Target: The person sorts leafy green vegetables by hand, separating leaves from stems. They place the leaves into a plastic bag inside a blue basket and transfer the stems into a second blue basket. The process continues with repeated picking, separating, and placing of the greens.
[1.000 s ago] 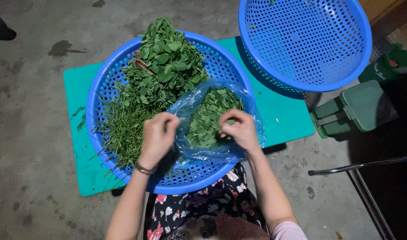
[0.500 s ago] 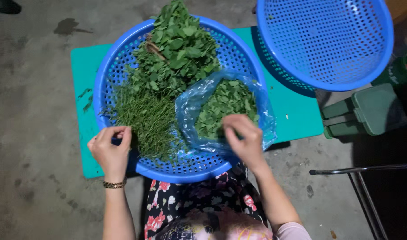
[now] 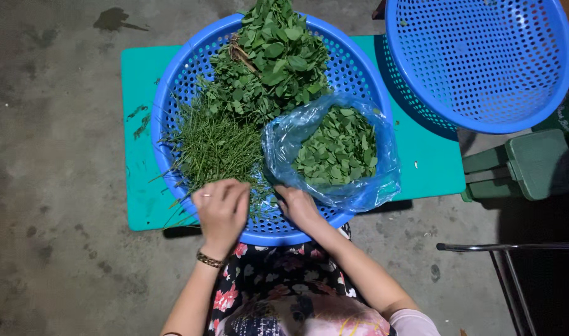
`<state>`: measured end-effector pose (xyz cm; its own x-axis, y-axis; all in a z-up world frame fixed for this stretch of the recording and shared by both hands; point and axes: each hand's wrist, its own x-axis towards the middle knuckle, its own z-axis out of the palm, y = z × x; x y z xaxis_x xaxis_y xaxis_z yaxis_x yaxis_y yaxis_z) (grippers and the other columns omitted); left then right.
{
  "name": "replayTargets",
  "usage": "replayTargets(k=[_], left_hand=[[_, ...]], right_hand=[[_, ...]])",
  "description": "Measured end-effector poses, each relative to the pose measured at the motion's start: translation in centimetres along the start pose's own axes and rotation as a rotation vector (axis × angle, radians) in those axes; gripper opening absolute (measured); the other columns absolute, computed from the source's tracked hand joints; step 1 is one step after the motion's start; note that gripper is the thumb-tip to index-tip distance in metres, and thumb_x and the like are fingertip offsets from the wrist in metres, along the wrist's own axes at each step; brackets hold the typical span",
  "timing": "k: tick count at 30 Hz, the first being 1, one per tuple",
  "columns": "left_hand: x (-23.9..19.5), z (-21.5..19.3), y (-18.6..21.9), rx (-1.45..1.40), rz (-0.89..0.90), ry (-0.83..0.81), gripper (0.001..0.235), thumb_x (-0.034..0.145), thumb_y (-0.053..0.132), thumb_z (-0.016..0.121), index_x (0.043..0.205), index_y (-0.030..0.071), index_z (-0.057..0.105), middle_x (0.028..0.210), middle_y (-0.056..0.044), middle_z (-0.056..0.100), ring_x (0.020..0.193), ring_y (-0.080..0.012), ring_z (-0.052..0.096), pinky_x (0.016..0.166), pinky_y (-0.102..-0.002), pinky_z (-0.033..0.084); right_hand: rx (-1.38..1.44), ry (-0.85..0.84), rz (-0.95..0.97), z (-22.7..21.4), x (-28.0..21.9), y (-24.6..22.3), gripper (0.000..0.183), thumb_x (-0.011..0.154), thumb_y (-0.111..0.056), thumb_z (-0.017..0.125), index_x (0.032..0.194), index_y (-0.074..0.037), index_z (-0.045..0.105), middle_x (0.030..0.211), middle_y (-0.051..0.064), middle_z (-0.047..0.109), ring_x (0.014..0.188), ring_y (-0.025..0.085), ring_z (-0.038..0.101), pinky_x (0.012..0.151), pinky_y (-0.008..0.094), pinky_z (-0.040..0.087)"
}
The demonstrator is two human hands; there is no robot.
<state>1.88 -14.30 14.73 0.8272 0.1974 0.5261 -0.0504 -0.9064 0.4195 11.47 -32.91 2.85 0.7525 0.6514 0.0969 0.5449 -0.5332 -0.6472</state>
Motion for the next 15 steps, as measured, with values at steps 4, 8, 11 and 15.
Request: replayTargets(k=[4,8,11,15], left_hand=[[-1.0,2.6,0.0,-0.034,0.033,-0.264,0.016,0.080,0.011,0.074,0.095,0.015,0.078,0.104,-0.001,0.066,0.104,-0.0230,0.060,0.089,-0.042,0.040],[-2.1,4.2,-1.3,0.060,-0.012,-0.388,0.018,0.075,0.010,0.073,0.091,0.016,0.081,0.108,-0.004,0.066,0.107,-0.0242,0.056,0.088,-0.043,0.039],[-2.6,4.4,-2.2,0.045,-0.036,-0.382,0.022,0.074,0.008,0.072,0.092,0.017,0.082,0.110,-0.003,0.066,0.108,-0.0236,0.057,0.088,-0.041,0.040],[-2.9,4.5,-2.8,0.028,-0.049,-0.365,0.021,0.074,0.009,0.073,0.092,0.016,0.081,0.110,-0.002,0.067,0.107,-0.0233,0.057,0.087,-0.041,0.040]], right_hand=[[-0.150,-0.143,-0.004,-0.5,0.5,-1.1,0.070,0.079,0.007,0.057,0.144,-0.018,0.061,0.092,0.026,0.069,0.083,0.044,0.069,0.072,0.052,0.055],[-0.180,-0.196,0.047,0.4,1.6,-0.7,0.060,0.080,0.004,0.058,0.137,-0.016,0.063,0.089,0.023,0.070,0.083,0.042,0.069,0.071,0.053,0.055],[-0.190,-0.184,0.035,1.4,2.3,0.3,0.045,0.078,0.001,0.061,0.119,-0.017,0.072,0.088,0.020,0.072,0.085,0.040,0.071,0.074,0.052,0.056],[-0.187,-0.186,0.084,2.0,2.2,1.3,0.030,0.083,-0.005,0.065,0.108,-0.018,0.076,0.089,0.020,0.072,0.085,0.041,0.070,0.075,0.052,0.056]])
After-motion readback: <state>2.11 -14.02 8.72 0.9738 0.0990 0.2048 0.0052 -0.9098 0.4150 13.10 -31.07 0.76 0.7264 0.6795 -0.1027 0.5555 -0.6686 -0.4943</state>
